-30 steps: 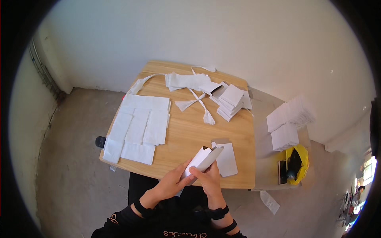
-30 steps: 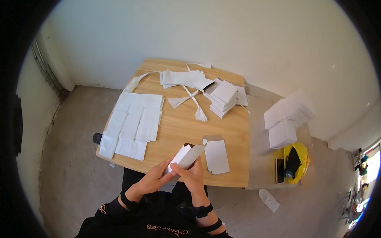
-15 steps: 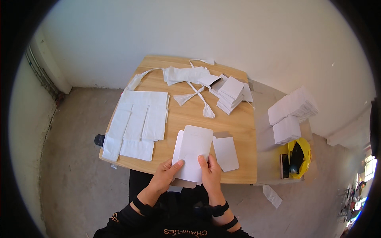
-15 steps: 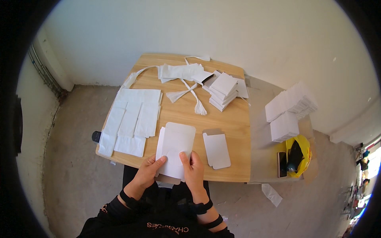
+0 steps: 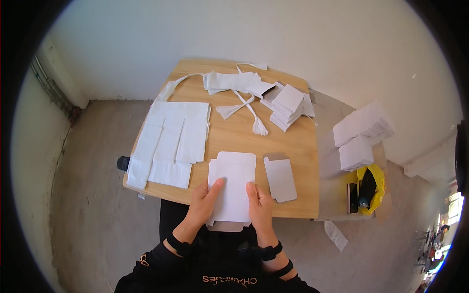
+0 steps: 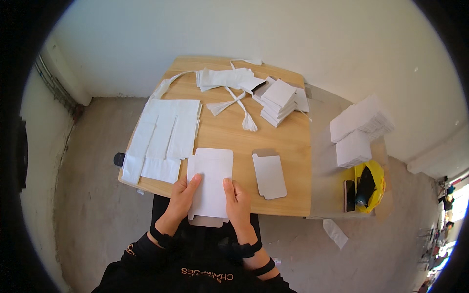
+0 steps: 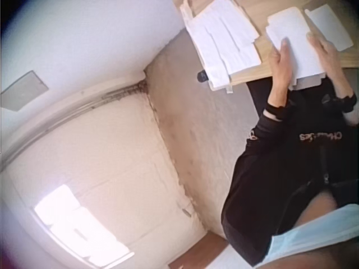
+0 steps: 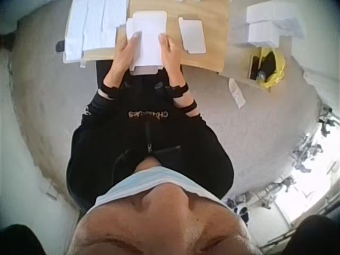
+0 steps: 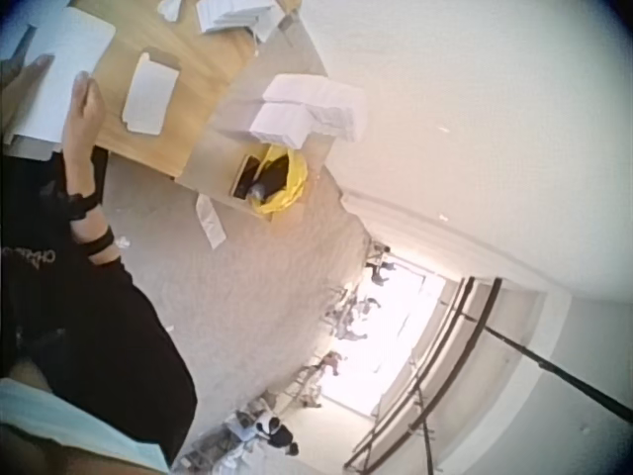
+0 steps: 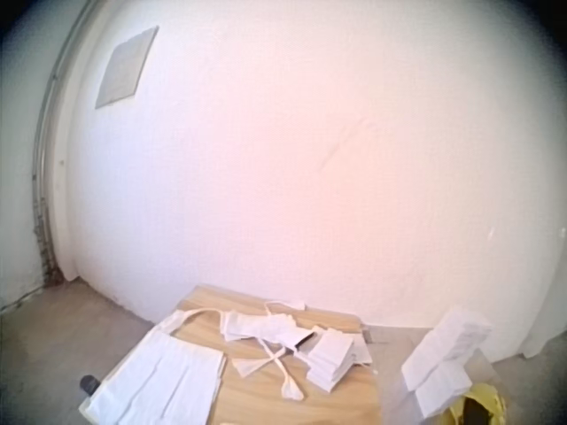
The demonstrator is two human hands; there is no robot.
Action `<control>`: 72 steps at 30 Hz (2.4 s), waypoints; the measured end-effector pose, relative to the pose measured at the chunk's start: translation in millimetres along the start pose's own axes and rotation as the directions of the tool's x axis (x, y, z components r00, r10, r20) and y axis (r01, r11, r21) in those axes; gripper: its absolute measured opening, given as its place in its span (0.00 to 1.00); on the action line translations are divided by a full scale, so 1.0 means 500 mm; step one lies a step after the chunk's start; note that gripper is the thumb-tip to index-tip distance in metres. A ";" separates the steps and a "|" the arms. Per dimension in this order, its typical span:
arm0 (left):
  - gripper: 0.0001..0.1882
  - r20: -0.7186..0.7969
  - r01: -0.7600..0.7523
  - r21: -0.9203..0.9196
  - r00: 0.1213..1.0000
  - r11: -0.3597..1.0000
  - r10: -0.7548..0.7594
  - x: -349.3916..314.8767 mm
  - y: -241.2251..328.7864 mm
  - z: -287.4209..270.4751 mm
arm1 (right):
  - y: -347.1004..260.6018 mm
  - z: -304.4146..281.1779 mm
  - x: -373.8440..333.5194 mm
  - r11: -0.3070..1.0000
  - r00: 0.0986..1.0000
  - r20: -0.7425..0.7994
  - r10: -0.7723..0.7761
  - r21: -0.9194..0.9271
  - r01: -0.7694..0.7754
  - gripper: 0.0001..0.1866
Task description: Folding white cardboard boxes on a wooden table.
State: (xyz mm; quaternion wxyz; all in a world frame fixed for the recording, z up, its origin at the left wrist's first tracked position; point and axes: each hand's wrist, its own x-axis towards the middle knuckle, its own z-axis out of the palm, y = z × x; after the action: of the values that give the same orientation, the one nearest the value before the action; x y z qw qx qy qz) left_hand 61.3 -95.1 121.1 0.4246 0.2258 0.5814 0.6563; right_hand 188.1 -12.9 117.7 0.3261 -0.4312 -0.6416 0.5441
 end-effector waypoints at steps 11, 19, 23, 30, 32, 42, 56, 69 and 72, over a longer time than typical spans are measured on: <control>0.28 0.175 -0.114 0.243 0.982 0.963 0.072 -0.018 -0.006 -0.001 | 0.019 -0.001 0.015 0.961 0.993 -0.071 0.091 0.268 -0.069 0.20; 0.32 0.342 -0.127 0.280 0.939 0.952 0.025 -0.031 0.003 0.007 | -0.022 -0.009 0.009 0.484 0.866 0.470 0.169 0.726 -0.488 0.34; 0.36 0.413 -0.143 0.488 0.907 0.861 -0.083 -0.037 0.032 -0.005 | -0.038 -0.022 0.008 0.278 0.818 0.559 0.135 0.771 -0.573 0.37; 0.36 0.474 -0.237 0.309 0.878 0.921 0.067 -0.037 0.046 -0.013 | 0.003 -0.040 0.026 0.236 0.860 0.503 0.085 0.828 -0.508 0.37; 0.32 0.428 -0.263 0.336 0.898 0.904 0.102 -0.037 0.023 -0.006 | -0.002 -0.023 0.019 0.219 0.850 0.525 0.047 0.825 -0.521 0.37; 0.20 0.260 -0.415 0.698 0.906 0.584 0.334 -0.027 -0.008 -0.006 | -0.001 -0.001 0.017 0.218 0.835 0.528 0.157 0.806 -0.551 0.33; 0.30 0.350 -0.511 0.520 0.859 0.684 0.375 -0.037 0.028 0.032 | 0.015 0.033 0.003 0.206 0.783 0.569 0.252 0.759 -0.618 0.27; 0.35 0.460 -0.628 0.518 0.777 0.580 0.430 -0.051 0.065 0.014 | 0.005 0.009 0.001 0.121 0.761 0.636 0.130 0.751 -0.649 0.28; 0.34 0.472 -0.626 0.581 0.779 0.520 0.412 -0.045 0.036 0.005 | 0.019 0.009 0.004 0.097 0.750 0.654 0.098 0.744 -0.661 0.28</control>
State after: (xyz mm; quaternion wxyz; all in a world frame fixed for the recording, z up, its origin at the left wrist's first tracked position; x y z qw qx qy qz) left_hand 70.0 -111.6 143.4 0.1609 0.6248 0.6267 0.4369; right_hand 185.1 -12.8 107.2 0.2018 -0.1517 -0.0756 0.9646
